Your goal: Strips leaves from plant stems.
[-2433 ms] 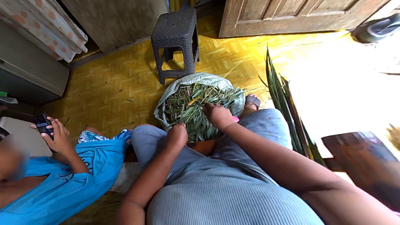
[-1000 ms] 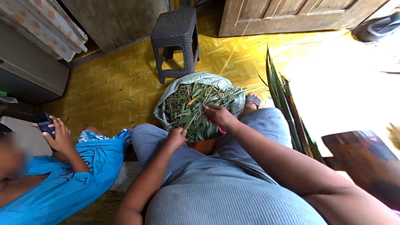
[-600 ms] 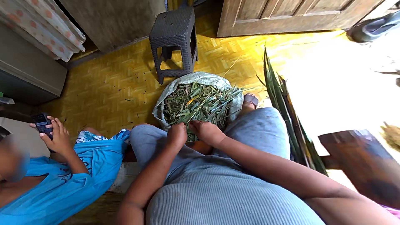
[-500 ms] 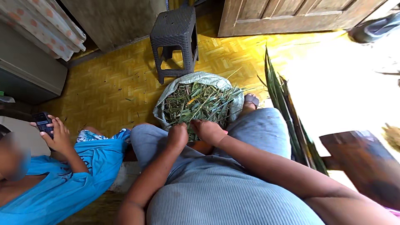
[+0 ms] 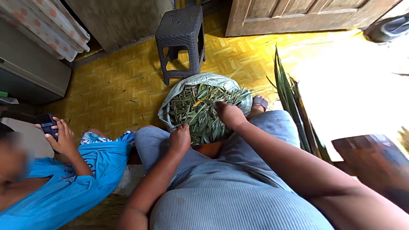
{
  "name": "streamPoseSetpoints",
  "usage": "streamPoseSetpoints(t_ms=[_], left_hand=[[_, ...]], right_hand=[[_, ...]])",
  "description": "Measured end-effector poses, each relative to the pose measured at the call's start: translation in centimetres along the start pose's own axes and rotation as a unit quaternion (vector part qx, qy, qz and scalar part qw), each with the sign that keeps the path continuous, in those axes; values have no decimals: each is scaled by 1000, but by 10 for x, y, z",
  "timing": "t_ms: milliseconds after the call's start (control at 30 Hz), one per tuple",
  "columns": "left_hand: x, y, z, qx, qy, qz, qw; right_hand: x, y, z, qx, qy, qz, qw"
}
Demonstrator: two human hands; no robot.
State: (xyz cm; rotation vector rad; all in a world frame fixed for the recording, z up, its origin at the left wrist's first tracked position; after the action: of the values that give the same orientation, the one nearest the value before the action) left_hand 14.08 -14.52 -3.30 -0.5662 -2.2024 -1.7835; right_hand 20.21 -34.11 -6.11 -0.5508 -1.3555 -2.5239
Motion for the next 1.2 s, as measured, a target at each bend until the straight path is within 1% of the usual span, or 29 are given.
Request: streamPoseSetpoints(t_ms=[67,133,167,233,333,400,467,533,600,667,700,733,800,833,900,967,1000,1033,1067,1100,1133,1167,1200], left_hand=[[-3,0,4,60,20,7,998],[-8,-4,7,168,29,21,985],[-12,-7,9,231,23,23,972],[-18,-17,9,357,-4,22,934],[-21,-22,0,520,-32,3,854],[-19,-20,-8,589,-37,-9,807],[-15,-20,-13,614,-44,-15,788],[-14,-20,-13,595,-65,-35,800],[-10,-17,-12,533,-94,-60,839],[-3,-13,-13,455,-116,-79,879],[0,-12,-13,433,-126,-92,888],[1,-11,-14,427,-133,-102,888],[1,-13,-15,469,-121,-91,870],[-1,-17,-16,514,-105,-77,848],[-3,-25,-20,609,-68,-40,789],[-2,-31,-24,661,-42,-15,749],[-2,-34,-25,671,-40,-12,740],[-1,-35,-24,668,-44,-18,743],[1,-34,-24,645,-59,-32,762],[4,-30,-22,595,-88,-61,797],[8,-24,-21,514,-123,-109,842],[14,-18,-20,417,-167,-174,876],[21,-13,-21,315,-220,-240,892]], right_hand=[[4,-4,-5,-116,17,-6,993],[15,-18,-6,-226,35,4,973],[21,-26,-5,-266,43,10,963],[34,-47,-2,-316,68,33,946],[44,-75,5,-404,104,58,907],[48,-80,13,-477,104,67,870],[49,-80,16,-528,97,62,842],[50,-76,17,-544,99,56,832],[50,-76,12,-533,120,55,836],[51,-75,4,-498,155,57,851],[51,-76,1,-489,169,54,854],[52,-76,1,-489,178,54,852],[56,-76,5,-508,183,67,839],[58,-77,7,-519,178,75,833],[60,-79,10,-538,161,80,824],[61,-81,10,-550,150,82,817],[61,-82,10,-555,146,83,815],[60,-83,8,-557,144,86,813],[60,-84,6,-557,146,85,813],[59,-84,3,-548,150,84,818],[59,-82,0,-529,157,79,830],[59,-80,-3,-498,167,76,847],[58,-79,-7,-470,176,72,862]])
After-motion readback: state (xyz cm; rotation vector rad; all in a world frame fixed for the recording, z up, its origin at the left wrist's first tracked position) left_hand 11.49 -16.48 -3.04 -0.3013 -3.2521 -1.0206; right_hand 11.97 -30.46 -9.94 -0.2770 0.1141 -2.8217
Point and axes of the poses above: each hand's wrist, its own x-axis away from the middle knuckle, its own y-axis out of the back of the hand, z = x × y, the point moved 5 cm from there along -x, towards the middle knuckle, and after that the axes turned 6 degrees about z, right-handed, at the moved point
